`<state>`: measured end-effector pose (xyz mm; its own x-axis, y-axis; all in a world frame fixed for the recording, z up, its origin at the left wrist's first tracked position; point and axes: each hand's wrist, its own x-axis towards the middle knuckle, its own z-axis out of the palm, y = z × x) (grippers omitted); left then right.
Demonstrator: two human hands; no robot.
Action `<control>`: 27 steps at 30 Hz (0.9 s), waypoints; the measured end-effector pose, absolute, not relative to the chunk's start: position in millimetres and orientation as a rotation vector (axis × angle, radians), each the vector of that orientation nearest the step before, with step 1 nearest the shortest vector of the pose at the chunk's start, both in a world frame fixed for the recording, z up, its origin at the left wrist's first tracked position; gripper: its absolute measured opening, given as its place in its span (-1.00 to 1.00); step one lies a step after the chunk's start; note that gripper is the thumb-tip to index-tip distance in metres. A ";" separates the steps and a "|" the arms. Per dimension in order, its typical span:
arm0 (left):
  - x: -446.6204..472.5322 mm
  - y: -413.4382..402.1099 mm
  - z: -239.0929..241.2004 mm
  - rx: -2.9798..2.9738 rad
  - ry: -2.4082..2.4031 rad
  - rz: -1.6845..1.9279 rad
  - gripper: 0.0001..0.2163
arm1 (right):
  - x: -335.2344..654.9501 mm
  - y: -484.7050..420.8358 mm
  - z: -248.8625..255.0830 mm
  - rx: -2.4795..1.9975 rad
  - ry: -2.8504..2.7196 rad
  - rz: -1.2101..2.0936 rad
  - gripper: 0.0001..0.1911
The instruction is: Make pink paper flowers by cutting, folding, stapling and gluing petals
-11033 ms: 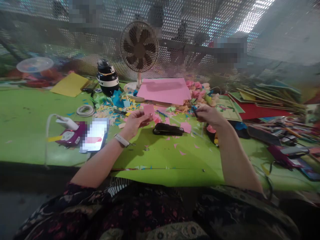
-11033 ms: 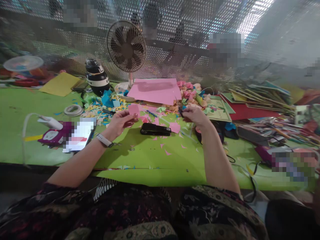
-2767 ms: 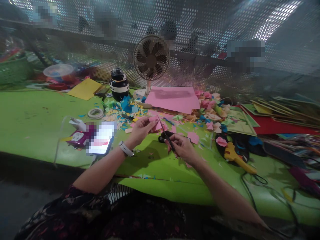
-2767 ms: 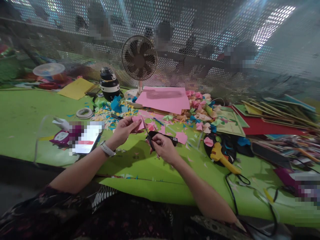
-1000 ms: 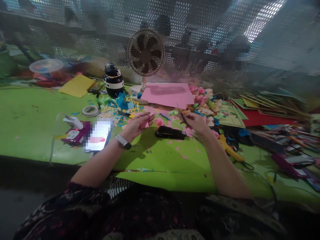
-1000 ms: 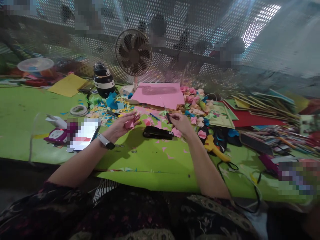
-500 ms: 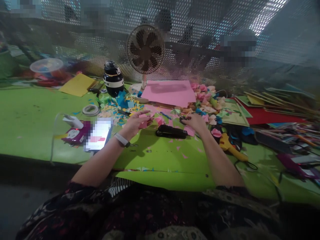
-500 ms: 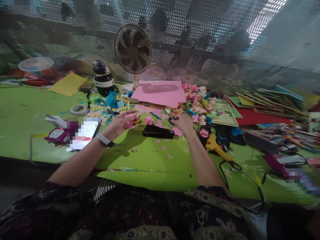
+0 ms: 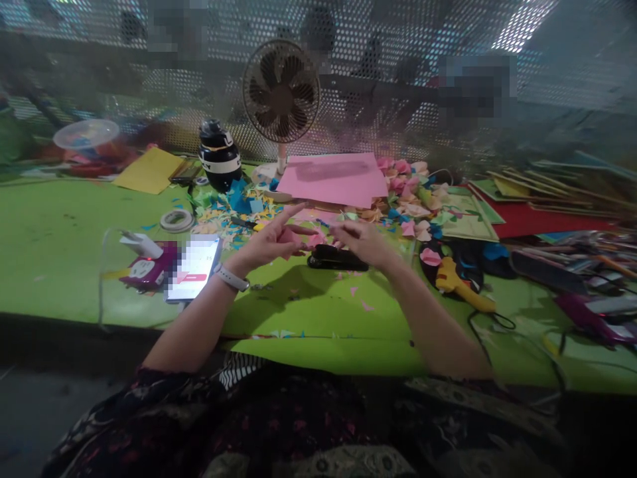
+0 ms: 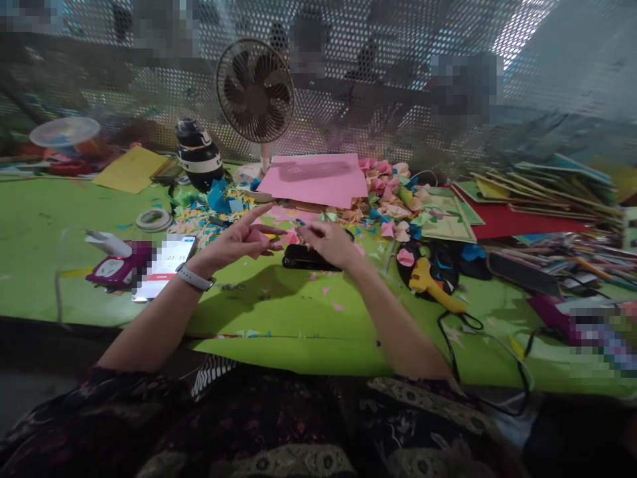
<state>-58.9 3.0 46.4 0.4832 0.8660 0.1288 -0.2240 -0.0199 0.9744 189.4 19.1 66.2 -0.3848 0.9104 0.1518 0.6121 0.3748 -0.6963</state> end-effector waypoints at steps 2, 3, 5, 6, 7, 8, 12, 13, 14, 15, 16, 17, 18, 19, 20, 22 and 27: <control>-61.0 4.1 45.6 1.356 0.607 0.911 -0.18 | 176.0 8.4 66.1 -1.231 -2.175 0.757 -0.52; -62.1 5.2 44.5 1.379 0.597 0.891 -0.18 | 172.1 5.2 65.0 -1.212 -2.188 0.788 -0.50; -63.7 7.5 41.8 1.422 0.576 0.865 -0.18 | 168.7 2.7 61.7 -1.186 -2.186 0.882 -0.50; -64.2 8.4 40.7 1.441 0.568 0.854 -0.19 | 168.4 2.8 59.9 -1.174 -2.172 0.944 -0.51; -64.5 8.8 40.1 1.457 0.564 0.843 -0.20 | 168.6 3.4 58.3 -1.162 -2.151 1.003 -0.53; -64.6 8.8 39.9 1.469 0.566 0.836 -0.20 | 168.9 4.2 56.8 -1.149 -2.124 1.059 -0.54; -64.6 6.3 42.7 1.482 0.610 0.819 -0.22 | 168.8 5.6 52.6 -1.114 -2.036 1.215 -0.60; -65.1 6.1 43.2 1.481 0.621 0.812 -0.22 | 168.5 5.3 52.3 -1.112 -2.017 1.240 -0.61; -65.9 6.4 43.3 1.479 0.634 0.798 -0.22 | 168.3 4.8 52.4 -1.117 -1.990 1.255 -0.62; -67.1 7.4 42.8 1.476 0.652 0.775 -0.24 | 168.4 4.2 53.0 -1.129 -1.953 1.260 -0.63; -68.5 8.8 41.8 1.473 0.675 0.746 -0.27 | 168.5 3.6 53.9 -1.146 -1.909 1.256 -0.63; -69.9 10.5 40.4 1.472 0.704 0.718 -0.31 | 168.8 3.0 55.1 -1.165 -1.862 1.245 -0.64; -71.1 12.3 38.8 1.479 0.737 0.695 -0.38 | 169.0 2.5 56.3 -1.183 -1.812 1.232 -0.63; -71.8 13.8 37.5 1.502 0.774 0.691 -0.47 | 169.0 2.0 57.4 -1.195 -1.760 1.224 -0.62; -71.9 14.8 36.5 1.542 0.812 0.700 -0.56 | 168.6 1.6 58.0 -1.203 -1.706 1.225 -0.61; -69.8 14.5 36.5 1.656 0.893 0.778 -0.73 | 166.5 0.7 57.6 -1.204 -1.580 1.240 -0.58; -56.6 6.5 40.9 1.738 0.927 1.018 -0.73 | 155.0 -4.8 49.4 -1.161 -1.411 1.298 -0.55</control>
<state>-56.6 6.5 40.9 0.3823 0.8916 0.2429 0.1584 -0.3222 0.9333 155.0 -4.8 49.4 -0.1869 0.9824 0.0065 0.0753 0.0209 -0.9969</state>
